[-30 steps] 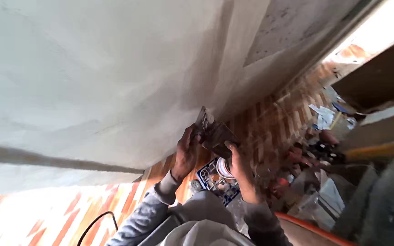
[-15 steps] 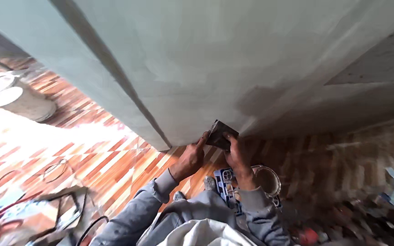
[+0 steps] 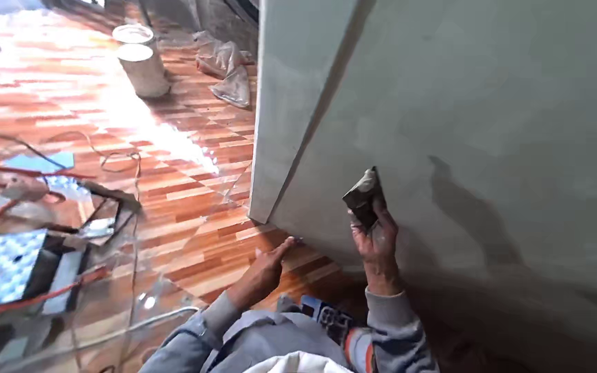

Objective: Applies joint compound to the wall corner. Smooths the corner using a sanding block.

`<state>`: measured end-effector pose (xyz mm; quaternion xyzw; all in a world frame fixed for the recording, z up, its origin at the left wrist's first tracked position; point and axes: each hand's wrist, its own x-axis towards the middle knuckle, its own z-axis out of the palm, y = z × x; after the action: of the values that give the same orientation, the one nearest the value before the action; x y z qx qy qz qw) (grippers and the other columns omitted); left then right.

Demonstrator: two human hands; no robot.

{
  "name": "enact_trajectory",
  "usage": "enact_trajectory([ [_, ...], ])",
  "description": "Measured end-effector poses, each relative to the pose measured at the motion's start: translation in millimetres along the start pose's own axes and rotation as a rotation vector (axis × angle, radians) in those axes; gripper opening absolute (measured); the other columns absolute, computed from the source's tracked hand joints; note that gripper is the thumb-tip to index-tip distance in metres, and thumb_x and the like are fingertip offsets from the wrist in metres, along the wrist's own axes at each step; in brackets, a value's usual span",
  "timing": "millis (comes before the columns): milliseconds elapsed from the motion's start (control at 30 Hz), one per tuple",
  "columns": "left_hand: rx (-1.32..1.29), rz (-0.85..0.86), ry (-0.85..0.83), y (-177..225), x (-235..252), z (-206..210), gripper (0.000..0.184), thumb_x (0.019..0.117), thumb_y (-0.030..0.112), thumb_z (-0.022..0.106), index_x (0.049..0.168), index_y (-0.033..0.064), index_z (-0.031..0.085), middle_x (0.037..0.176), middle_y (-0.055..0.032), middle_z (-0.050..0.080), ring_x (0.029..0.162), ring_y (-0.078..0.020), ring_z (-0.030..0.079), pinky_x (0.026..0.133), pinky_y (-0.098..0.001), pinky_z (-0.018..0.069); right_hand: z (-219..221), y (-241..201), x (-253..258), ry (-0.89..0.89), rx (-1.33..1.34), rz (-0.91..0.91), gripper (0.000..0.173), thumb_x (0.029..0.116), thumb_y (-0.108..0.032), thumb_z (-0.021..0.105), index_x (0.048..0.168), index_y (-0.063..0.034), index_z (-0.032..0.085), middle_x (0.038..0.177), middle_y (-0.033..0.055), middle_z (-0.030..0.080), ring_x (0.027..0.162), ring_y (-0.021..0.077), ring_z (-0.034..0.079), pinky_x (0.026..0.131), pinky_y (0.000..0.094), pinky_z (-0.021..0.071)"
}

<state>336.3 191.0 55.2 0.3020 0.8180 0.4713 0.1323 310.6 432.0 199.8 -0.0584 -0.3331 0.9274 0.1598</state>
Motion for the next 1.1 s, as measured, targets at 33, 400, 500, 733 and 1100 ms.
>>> enact_trajectory([
  [33,-0.077,-0.012,0.136,-9,-10,7,0.061,0.0932,-0.004,0.053,0.153,0.0065,0.045,0.118,-0.0185,0.072,0.098,-0.0337,0.073,0.087,-0.0578,0.0579,9,-8,12,-0.056,-0.086,-0.061,0.025,0.0953,-0.02,0.066,0.116,-0.0068,0.062,0.102,0.0127,0.073,0.088,0.0214,0.075,0.073,0.0385,0.0654],
  [400,-0.311,-0.434,0.928,-32,-78,77,0.042,0.0898,0.009,0.052,0.129,0.0002,0.063,0.103,-0.013,0.074,0.091,-0.0142,0.072,0.082,-0.0374,0.0598,77,-76,173,-1.678,-2.235,-1.545,0.044,0.1059,-0.007,0.047,0.148,-0.0159,0.055,0.152,0.0145,0.053,0.145,0.0358,0.044,0.119,0.0621,0.0289],
  [500,-0.359,-0.514,0.959,-26,-84,99,0.044,0.0892,0.01,0.052,0.13,0.0003,0.063,0.105,-0.0136,0.073,0.092,-0.0148,0.072,0.082,-0.038,0.0585,81,-73,205,-1.789,-2.303,-1.608,0.042,0.1054,-0.002,0.042,0.145,-0.0086,0.056,0.151,0.0177,0.053,0.144,0.0379,0.044,0.118,0.0635,0.0271],
  [733,-0.37,-0.564,1.008,-18,-92,129,0.043,0.0866,0.012,0.054,0.127,0.0012,0.064,0.1,-0.0124,0.073,0.089,-0.0155,0.071,0.081,-0.0399,0.058,95,-58,239,-1.924,-2.407,-1.58,0.042,0.1048,-0.003,0.041,0.146,-0.002,0.052,0.149,0.0232,0.052,0.142,0.0426,0.045,0.117,0.0637,0.0311],
  [1100,-0.341,-0.584,0.939,-33,-74,110,0.044,0.0869,0.012,0.054,0.129,0.0026,0.063,0.102,-0.0143,0.073,0.088,-0.0182,0.071,0.078,-0.0426,0.0576,92,-55,213,-1.664,-2.9,-1.237,0.052,0.1045,-0.001,0.042,0.156,0.0045,0.033,0.159,0.0279,0.036,0.151,0.0429,0.031,0.123,0.0624,0.0172],
])
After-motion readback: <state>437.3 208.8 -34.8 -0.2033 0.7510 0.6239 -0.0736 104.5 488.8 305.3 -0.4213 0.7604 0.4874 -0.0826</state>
